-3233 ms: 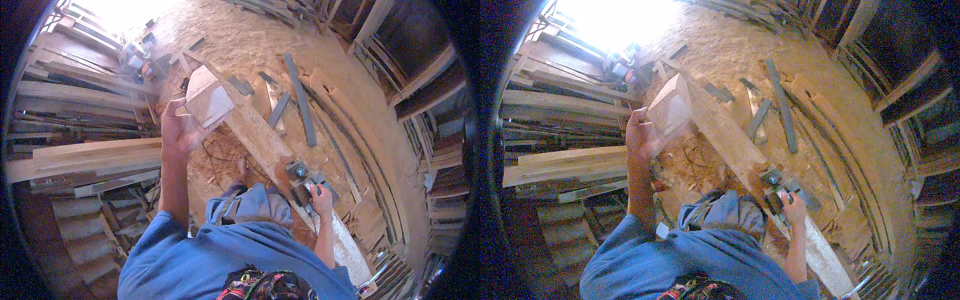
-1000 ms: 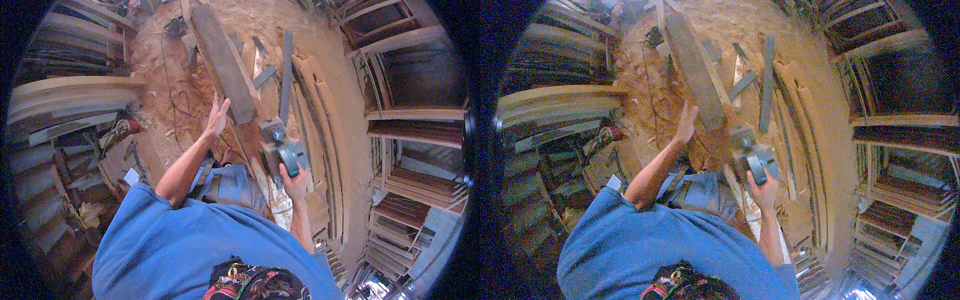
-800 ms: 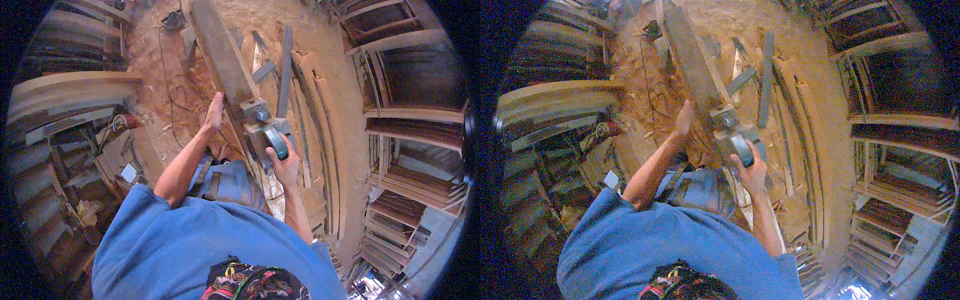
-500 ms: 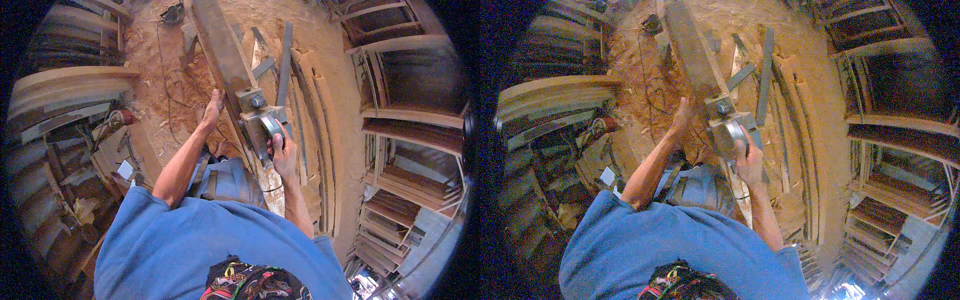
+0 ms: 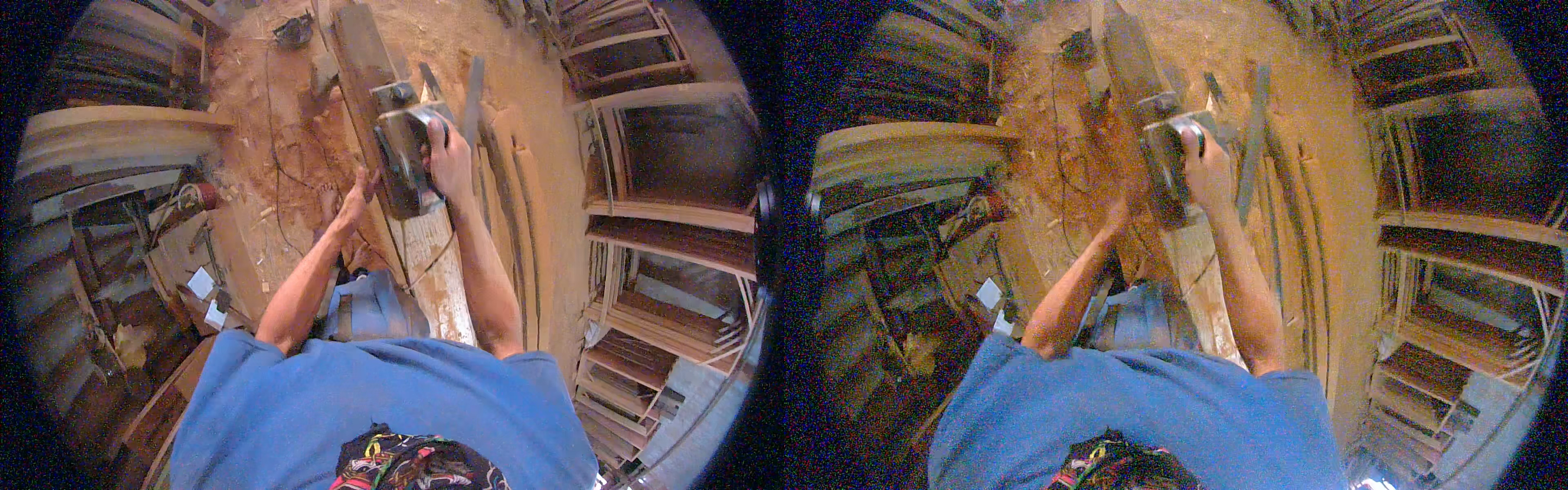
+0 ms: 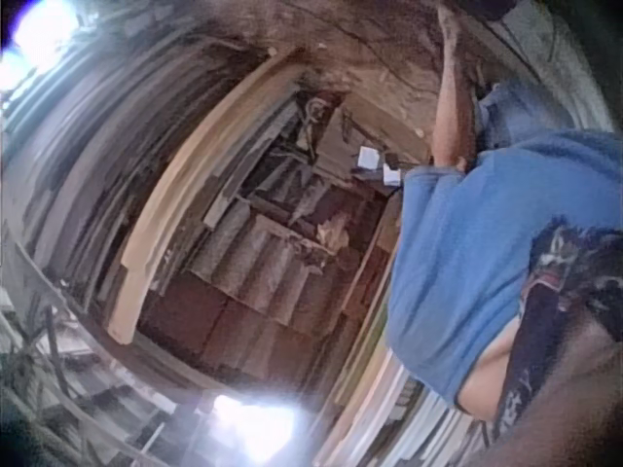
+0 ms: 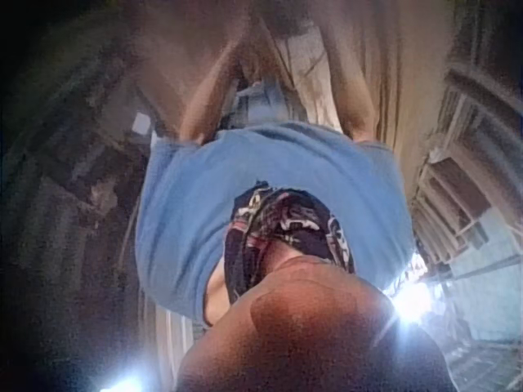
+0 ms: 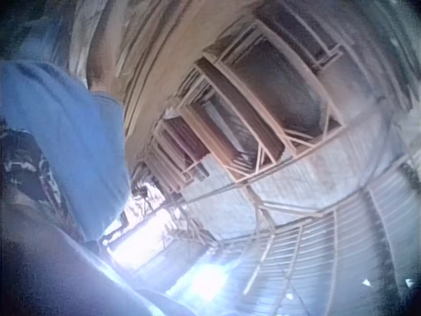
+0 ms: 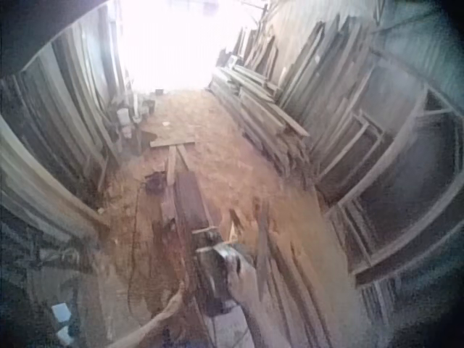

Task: The person measures several wooden planks using a tape measure, then uses an electric sander to smooth the surface of a plank. The person handles the wood and tools directly.

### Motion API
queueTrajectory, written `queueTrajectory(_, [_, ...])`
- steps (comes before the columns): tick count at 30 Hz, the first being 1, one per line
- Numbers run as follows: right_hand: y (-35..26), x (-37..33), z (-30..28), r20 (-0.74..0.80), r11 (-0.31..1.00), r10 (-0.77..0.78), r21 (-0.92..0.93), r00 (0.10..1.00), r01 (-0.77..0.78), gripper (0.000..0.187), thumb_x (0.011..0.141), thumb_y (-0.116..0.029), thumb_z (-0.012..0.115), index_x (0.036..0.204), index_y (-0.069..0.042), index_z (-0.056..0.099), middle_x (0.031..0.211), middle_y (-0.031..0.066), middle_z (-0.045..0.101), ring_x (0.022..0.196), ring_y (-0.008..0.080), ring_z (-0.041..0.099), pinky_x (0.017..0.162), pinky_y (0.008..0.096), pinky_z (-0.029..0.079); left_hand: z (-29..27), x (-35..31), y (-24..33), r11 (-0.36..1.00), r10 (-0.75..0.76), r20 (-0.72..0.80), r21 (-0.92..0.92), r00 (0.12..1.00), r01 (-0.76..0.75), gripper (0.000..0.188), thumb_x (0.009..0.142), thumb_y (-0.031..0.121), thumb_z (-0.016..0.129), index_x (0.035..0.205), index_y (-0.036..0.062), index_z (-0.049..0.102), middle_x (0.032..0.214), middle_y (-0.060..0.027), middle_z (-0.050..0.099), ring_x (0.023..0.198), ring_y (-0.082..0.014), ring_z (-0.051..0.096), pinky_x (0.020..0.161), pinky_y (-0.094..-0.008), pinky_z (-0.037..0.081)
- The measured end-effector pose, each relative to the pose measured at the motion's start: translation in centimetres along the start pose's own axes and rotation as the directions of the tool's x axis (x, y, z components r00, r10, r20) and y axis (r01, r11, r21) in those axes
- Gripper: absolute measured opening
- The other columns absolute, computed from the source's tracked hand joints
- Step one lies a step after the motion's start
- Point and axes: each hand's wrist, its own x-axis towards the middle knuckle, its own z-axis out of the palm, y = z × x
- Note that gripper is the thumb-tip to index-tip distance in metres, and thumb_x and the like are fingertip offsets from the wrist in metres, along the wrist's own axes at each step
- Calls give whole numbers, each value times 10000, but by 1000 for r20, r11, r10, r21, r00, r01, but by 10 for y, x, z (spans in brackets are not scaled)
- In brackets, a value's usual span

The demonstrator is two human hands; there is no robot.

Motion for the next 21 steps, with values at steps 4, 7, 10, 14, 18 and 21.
queueTrajectory(4, [-31, 106, 38, -56, 949, -280, -170, 958, 267, 599, 1072, -549, 448, 1082, 5, 674, 720, 84, 638, 584, 184, 622, 575, 355, 498, 2, 1, -4, 920, 274, 2, -292, 962, -262, 1014, 1016, 739, 272, 1627, -35, 40, 1710, -168, 140, 1586, -264, 118, 1286, -373, 44])
queueTrajectory(7, [-51, 169, 65, -1, 992, -106, -74, 994, 105, 703, 1048, -610, 395, 1132, 26, 680, 1039, 278, 686, 1019, 457, 638, 887, 510, 501, 6, 6, -12, 924, 87, -79, -365, 993, -110, 1033, 1013, 741, 292, 1626, -36, -6, 1702, -200, 145, 1582, -289, 134, 1284, -380, 47])
queueTrajectory(10, [-68, 228, 92, 1, 994, -57, -98, 998, 57, 734, 1040, -627, 382, 1138, 37, 681, 1120, 325, 690, 1109, 514, 640, 951, 547, 503, 3, 11, -15, 910, 121, -29, -396, 992, -123, 1059, 1003, 757, 293, 1622, -43, -22, 1698, -218, 140, 1581, -305, 132, 1283, -384, 48])
queueTrajectory(14, [-89, 299, 123, -59, 970, -193, -163, 980, 181, 661, 1048, -595, 416, 1047, 12, 676, 765, 150, 704, 716, 289, 710, 713, 439, 534, -7, 7, -8, 958, 52, 35, -283, 998, -40, 1075, 981, 792, 280, 1615, -62, 130, 1691, -217, 173, 1581, -292, 138, 1283, -388, 43])
queueTrajectory(18, [-96, 336, 146, -173, 931, -245, -316, 954, 182, 629, 1048, -572, 424, 1191, 10, 614, 968, 213, 685, 866, 360, 667, 808, 490, 506, -9, 1, -6, 969, -9, -50, -247, 999, -3, 918, 1021, 744, 277, 1554, 7, 401, 1556, -116, 453, 1423, -273, 419, 1211, -405, 293])
queueTrajectory(21, [-79, 321, 141, -33, 971, -164, -180, 986, 156, 737, 1019, -610, 424, 1392, 17, 530, 1243, 339, 651, 1184, 525, 609, 1040, 568, 461, -17, 6, -6, 959, -20, -89, -284, 996, -6, 784, 1048, 667, 334, 1436, 18, 541, 1379, -98, 591, 1257, -267, 532, 1102, -416, 414])
